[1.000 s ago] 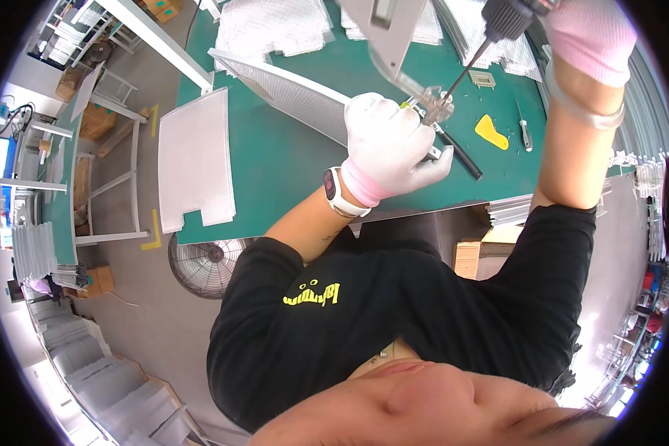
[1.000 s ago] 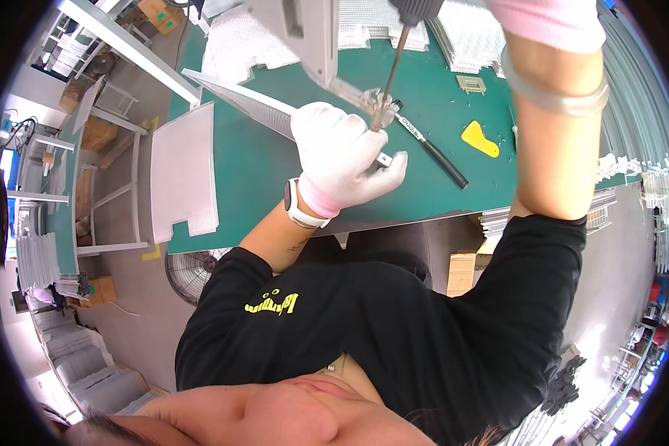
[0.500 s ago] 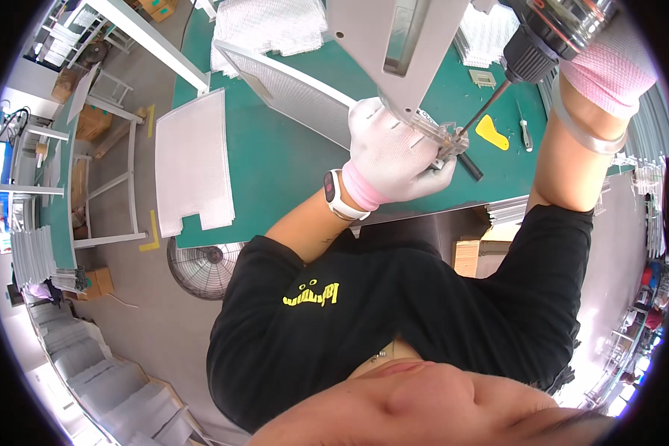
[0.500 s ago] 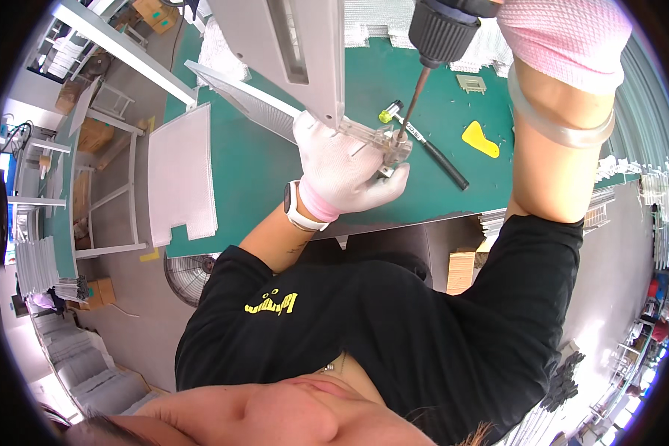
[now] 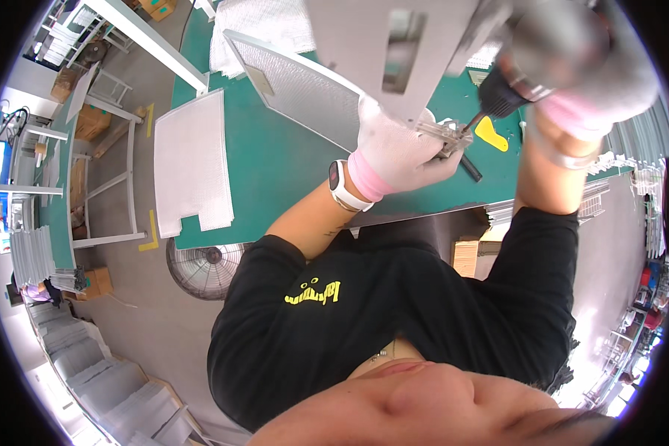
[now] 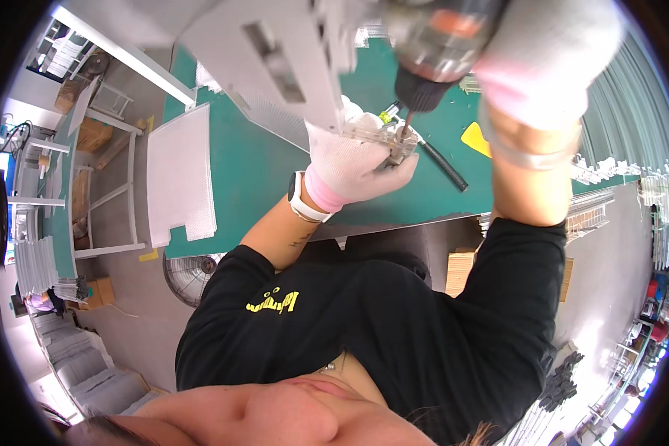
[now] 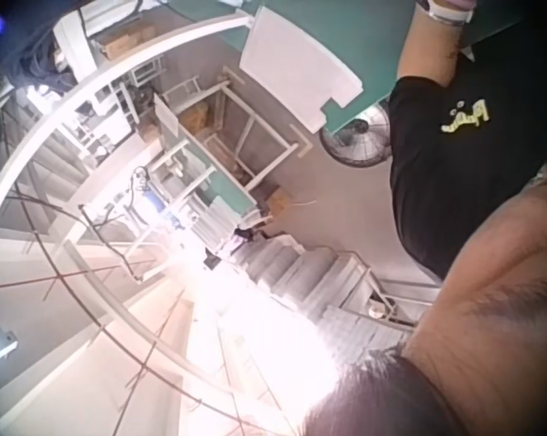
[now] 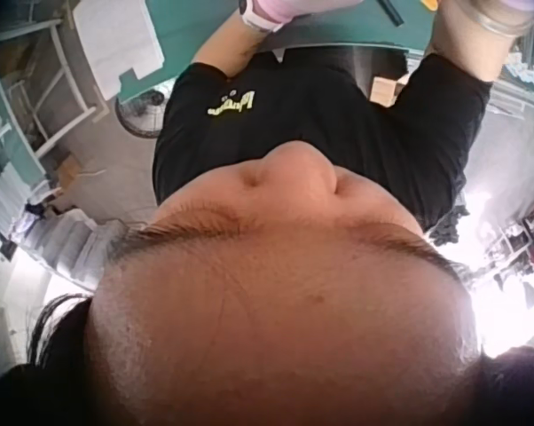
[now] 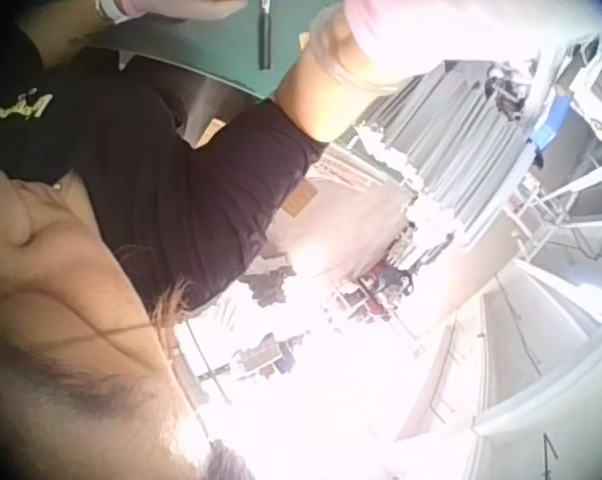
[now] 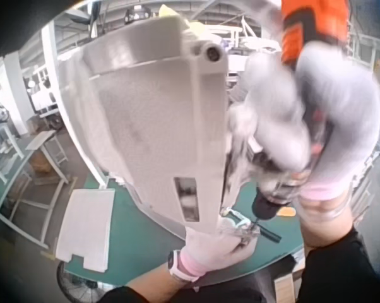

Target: The person assembles metal frames by placing a mesh sheet on a workbench, inserting a plastic spacer, and fitting metal bars into the sheet's edges. They use a hammer to secure the bars and repeat the process for multiple units.

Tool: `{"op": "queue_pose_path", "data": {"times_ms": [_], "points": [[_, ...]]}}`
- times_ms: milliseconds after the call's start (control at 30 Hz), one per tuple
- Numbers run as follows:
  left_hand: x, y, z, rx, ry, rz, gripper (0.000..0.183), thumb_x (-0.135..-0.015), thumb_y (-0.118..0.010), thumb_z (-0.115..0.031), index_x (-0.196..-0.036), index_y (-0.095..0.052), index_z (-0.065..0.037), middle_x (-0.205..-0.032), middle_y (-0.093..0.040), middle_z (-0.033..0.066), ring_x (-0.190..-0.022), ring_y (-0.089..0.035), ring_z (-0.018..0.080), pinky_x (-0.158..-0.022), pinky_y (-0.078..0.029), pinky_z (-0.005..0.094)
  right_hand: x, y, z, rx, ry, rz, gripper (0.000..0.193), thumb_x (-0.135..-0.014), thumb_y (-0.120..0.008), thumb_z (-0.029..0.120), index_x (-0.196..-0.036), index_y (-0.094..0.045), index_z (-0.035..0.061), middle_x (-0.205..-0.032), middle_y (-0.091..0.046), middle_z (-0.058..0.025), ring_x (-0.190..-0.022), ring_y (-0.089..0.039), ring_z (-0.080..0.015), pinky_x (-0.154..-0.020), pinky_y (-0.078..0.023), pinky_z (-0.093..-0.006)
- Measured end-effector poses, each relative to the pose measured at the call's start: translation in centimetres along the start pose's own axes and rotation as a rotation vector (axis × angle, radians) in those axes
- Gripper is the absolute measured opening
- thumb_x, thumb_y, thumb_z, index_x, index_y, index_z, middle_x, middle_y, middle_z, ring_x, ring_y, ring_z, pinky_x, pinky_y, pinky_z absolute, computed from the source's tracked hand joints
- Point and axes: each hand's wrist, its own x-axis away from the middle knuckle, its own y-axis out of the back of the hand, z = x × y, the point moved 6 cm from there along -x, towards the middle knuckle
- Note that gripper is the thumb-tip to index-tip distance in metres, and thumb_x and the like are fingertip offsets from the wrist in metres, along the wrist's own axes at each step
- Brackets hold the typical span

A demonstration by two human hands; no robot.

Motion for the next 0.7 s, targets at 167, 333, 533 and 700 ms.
{"op": "queue_pose_path", "data": {"times_ms": [167, 333, 533, 700], "points": [[0.2, -0.4, 0.4, 0.232, -0.002, -0.134, 0.012, -0.065, -0.077, -0.019, -0.072, -0.067, -0.018, -0.062, -0.050, -0.0021, -0.055, -0.048, 0.0205, -0.056, -0.037, 0.0387, 1.3, -0.5, -2.2, 0.011, 0.028, -0.072, 0.048, -0.102, -0.055, 0.027, -0.141, -0.044, 0.0011, -0.124, -0.060, -0.0135, -0.112, -0.059, -0.0229, -0.099, -0.046, -0.0382], [0.4, -0.3, 0.7, 0.322, 0.016, -0.078, 0.016, -0.066, -0.079, -0.021, -0.074, -0.066, -0.014, -0.066, -0.052, 0.0008, -0.062, -0.052, 0.0222, -0.059, -0.039, 0.0378, 1.5, -1.0, -4.1, 0.041, 0.065, -0.123, 0.047, -0.102, -0.056, 0.028, -0.139, -0.045, 0.0012, -0.122, -0.061, -0.0135, -0.110, -0.059, -0.0231, -0.096, -0.048, -0.0384], [-1.6, 0.8, 0.1, 0.327, 0.001, -0.088, 0.027, -0.059, -0.084, -0.019, -0.073, -0.063, -0.010, -0.068, -0.055, 0.0031, -0.065, -0.054, 0.0242, -0.063, -0.042, 0.0394, 2.5, -0.8, -6.6, 0.112, 0.091, -0.171, 0.046, -0.102, -0.056, 0.029, -0.138, -0.047, 0.0013, -0.119, -0.062, -0.0135, -0.107, -0.061, -0.0233, -0.094, -0.050, -0.0387], [0.8, 0.2, 0.7, 0.353, 0.040, -0.095, 0.023, -0.062, -0.082, -0.017, -0.072, -0.064, -0.008, -0.069, -0.058, 0.0038, -0.064, -0.055, 0.0236, -0.061, -0.042, 0.0382, 5.2, -0.3, -8.6, 0.128, 0.063, -0.172, 0.045, -0.102, -0.056, 0.029, -0.136, -0.048, 0.0013, -0.117, -0.063, -0.0136, -0.104, -0.062, -0.0236, -0.092, -0.051, -0.0389]]}}
